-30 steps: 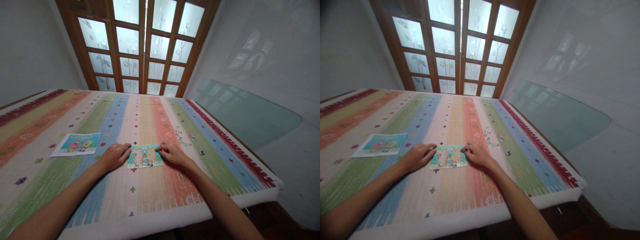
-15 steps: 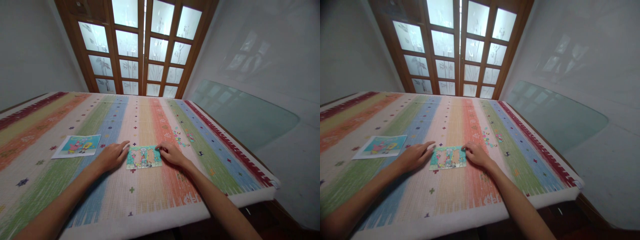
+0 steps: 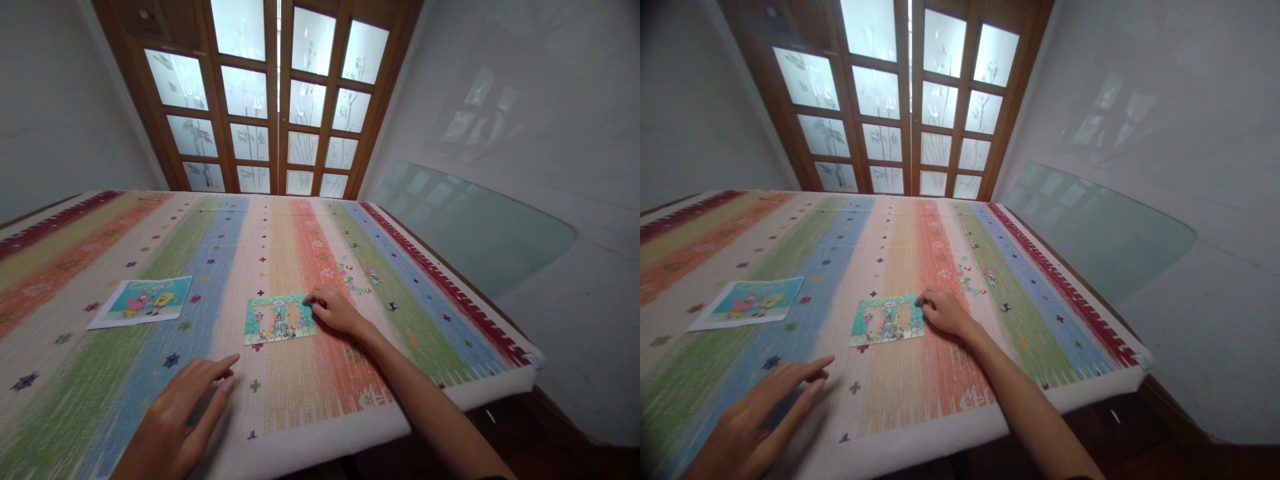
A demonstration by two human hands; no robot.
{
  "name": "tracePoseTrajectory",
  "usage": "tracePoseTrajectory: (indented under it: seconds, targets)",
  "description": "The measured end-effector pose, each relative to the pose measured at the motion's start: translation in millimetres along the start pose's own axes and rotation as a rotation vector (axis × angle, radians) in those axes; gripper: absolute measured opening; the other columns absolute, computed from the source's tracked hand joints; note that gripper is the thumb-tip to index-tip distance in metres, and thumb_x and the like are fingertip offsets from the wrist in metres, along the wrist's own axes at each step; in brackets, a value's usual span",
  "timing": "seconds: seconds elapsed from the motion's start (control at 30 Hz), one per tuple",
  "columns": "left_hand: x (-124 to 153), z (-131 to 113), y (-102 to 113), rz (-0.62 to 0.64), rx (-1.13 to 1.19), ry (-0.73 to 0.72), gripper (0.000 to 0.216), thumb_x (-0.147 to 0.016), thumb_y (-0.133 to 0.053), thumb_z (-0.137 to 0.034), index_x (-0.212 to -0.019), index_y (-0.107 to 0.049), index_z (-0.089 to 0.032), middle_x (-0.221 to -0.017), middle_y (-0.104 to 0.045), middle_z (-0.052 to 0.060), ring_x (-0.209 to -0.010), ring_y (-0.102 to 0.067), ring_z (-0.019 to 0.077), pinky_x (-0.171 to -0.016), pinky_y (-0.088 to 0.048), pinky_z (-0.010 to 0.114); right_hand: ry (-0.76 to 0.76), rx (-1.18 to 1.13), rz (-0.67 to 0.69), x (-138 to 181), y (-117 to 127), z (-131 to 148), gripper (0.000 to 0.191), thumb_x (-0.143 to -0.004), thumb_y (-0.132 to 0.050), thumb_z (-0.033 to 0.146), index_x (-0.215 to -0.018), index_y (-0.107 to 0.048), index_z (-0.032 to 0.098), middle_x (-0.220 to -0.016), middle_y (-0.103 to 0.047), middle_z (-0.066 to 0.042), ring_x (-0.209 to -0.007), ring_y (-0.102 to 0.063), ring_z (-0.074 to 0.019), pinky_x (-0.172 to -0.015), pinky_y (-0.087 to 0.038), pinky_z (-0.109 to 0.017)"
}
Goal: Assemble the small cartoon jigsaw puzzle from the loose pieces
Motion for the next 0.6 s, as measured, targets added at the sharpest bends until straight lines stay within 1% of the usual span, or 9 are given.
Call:
tracePoseTrajectory:
  seconds: [0.07,0.1,0.13,0.2,0.27,0.3,0.43,0.53,0.6]
  targets:
    - [9.0,2.3,5.5,-0.007,-0.012,-0.062,0.044,-0.105,-0.047,-0.042,-0.149,-0.049,-0.04,-0.114,-0.077,0.0,-0.099,-0.075,0.0265,-0.091,-0.063,0.041,0.002,0.009,0.0,-0.3,0.1,1.3,0.027,-0.084,-0.054,0.001,-0.092,-0.074,0.017,-0.091,-0.068,-0.006,-0.086,-0.06,-0.0192,-0.083,-0.046,-0.033]
    - [10.2,4.8,7.7,0.037,-0.017,-0.096,0.046,-0.104,-0.049,-0.041,-0.15,-0.048,-0.041,-0.117,-0.076,0.0,-0.101,-0.075,0.0263,-0.094,-0.062,0.042,0.003,0.011,0.0,-0.4,0.0,1.9,0.027,-0.084,-0.054,0.001,-0.093,-0.074,0.017,-0.092,-0.068,-0.006,-0.087,-0.061,-0.0192,-0.083,-0.046,-0.033]
    - [9.2,7.9,10.7,0.053,-0.026,-0.13,0.045,-0.104,-0.049,-0.041,-0.15,-0.048,-0.041,-0.118,-0.076,-0.001,-0.101,-0.075,0.0259,-0.095,-0.061,0.042,0.002,0.012,0.001,-0.5,-0.1,2.3,0.027,-0.084,-0.054,0.001,-0.093,-0.075,0.017,-0.092,-0.068,-0.006,-0.087,-0.061,-0.0192,-0.084,-0.046,-0.033]
    - [1.8,15.2,16.4,0.06,-0.044,-0.162,0.041,-0.104,-0.049,-0.04,-0.145,-0.053,-0.039,-0.115,-0.077,0.0,-0.098,-0.075,0.0252,-0.092,-0.062,0.04,0.002,0.012,0.002,-0.6,-0.4,2.8,0.028,-0.084,-0.054,0.001,-0.093,-0.075,0.017,-0.092,-0.068,-0.006,-0.087,-0.061,-0.0192,-0.083,-0.046,-0.033]
    - [-10.3,21.9,17.4,0.1,-0.05,-0.184,0.036,-0.104,-0.048,-0.038,-0.139,-0.057,-0.036,-0.112,-0.077,0.001,-0.096,-0.075,0.0239,-0.089,-0.062,0.038,0.006,0.012,0.0,-0.7,-0.9,2.9,0.028,-0.082,-0.054,0.0,-0.093,-0.075,0.016,-0.091,-0.068,-0.006,-0.087,-0.061,-0.0193,-0.083,-0.046,-0.033]
    - [-17.2,25.1,16.7,0.101,-0.057,-0.185,0.034,-0.104,-0.048,-0.038,-0.137,-0.058,-0.034,-0.112,-0.076,0.002,-0.097,-0.074,0.0237,-0.089,-0.061,0.037,0.008,0.011,-0.001,-0.7,-1.0,2.8,0.028,-0.082,-0.055,0.0,-0.093,-0.075,0.016,-0.091,-0.068,-0.006,-0.086,-0.061,-0.0193,-0.083,-0.046,-0.033]
    - [-45.7,37.4,4.5,0.099,-0.05,-0.139,0.033,-0.103,-0.049,-0.041,-0.132,-0.06,-0.028,-0.115,-0.074,0.006,-0.102,-0.072,0.0256,-0.092,-0.059,0.04,0.007,0.014,-0.016,-0.6,-0.1,0.4,0.026,-0.083,-0.056,0.001,-0.093,-0.074,0.017,-0.09,-0.069,-0.005,-0.086,-0.061,-0.0191,-0.083,-0.045,-0.033]
    - [-67.7,47.2,-10.8,0.14,-0.021,-0.09,0.033,-0.104,-0.045,-0.041,-0.127,-0.061,-0.024,-0.116,-0.073,0.009,-0.107,-0.07,0.0274,-0.098,-0.056,0.044,-0.006,0.019,-0.048,-0.3,2.6,-3.8,0.022,-0.085,-0.058,0.003,-0.093,-0.073,0.017,-0.089,-0.069,-0.006,-0.084,-0.06,-0.0191,-0.082,-0.045,-0.032]
    - [-82.7,54.0,-20.8,0.146,-0.003,-0.076,0.032,-0.104,-0.043,-0.038,-0.123,-0.062,-0.022,-0.113,-0.073,0.01,-0.107,-0.069,0.0275,-0.097,-0.055,0.045,-0.023,0.024,-0.091,-0.2,4.3,-7.7,0.018,-0.087,-0.059,0.006,-0.094,-0.071,0.017,-0.09,-0.07,-0.006,-0.083,-0.061,-0.0194,-0.081,-0.046,-0.033]
Point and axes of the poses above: each hand's wrist, its own x-axis away from the middle knuckle, its own y-axis out of the back of the hand, z = x × y, the point moved 3 cm from there along -x, towards the middle knuckle
